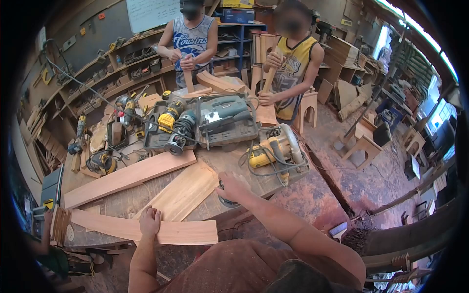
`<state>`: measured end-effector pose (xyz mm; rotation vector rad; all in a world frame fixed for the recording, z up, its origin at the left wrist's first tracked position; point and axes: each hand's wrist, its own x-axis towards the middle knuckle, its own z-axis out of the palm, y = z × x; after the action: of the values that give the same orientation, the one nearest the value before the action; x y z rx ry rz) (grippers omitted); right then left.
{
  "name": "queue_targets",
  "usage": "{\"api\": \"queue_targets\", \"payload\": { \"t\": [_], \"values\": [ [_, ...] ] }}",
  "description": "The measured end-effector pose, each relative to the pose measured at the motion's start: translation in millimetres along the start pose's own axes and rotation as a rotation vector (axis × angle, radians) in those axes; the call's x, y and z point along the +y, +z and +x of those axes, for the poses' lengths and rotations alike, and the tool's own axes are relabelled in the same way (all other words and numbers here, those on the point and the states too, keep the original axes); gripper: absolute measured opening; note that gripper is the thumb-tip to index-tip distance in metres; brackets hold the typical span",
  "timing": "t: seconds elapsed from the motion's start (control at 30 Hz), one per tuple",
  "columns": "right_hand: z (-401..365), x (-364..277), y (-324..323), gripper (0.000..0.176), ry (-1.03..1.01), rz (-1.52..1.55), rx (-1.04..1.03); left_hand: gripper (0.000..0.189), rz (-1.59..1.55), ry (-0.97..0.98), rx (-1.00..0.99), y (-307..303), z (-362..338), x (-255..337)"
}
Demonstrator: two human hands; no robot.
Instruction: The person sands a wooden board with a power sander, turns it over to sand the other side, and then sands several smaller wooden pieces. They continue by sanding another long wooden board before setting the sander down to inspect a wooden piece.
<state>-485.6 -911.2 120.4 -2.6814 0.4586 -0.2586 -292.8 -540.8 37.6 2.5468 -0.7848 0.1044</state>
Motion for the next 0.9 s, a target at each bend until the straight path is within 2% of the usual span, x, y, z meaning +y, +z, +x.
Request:
{"api": "queue_targets", "payload": {
  "t": [0.9],
  "values": [
    [-1.5,-3.2,-3.7,0.049,0.007,-0.006,-0.006,0.031,-0.004,-0.024,-0.02,0.0,-0.8,0.3]
  ]
}}
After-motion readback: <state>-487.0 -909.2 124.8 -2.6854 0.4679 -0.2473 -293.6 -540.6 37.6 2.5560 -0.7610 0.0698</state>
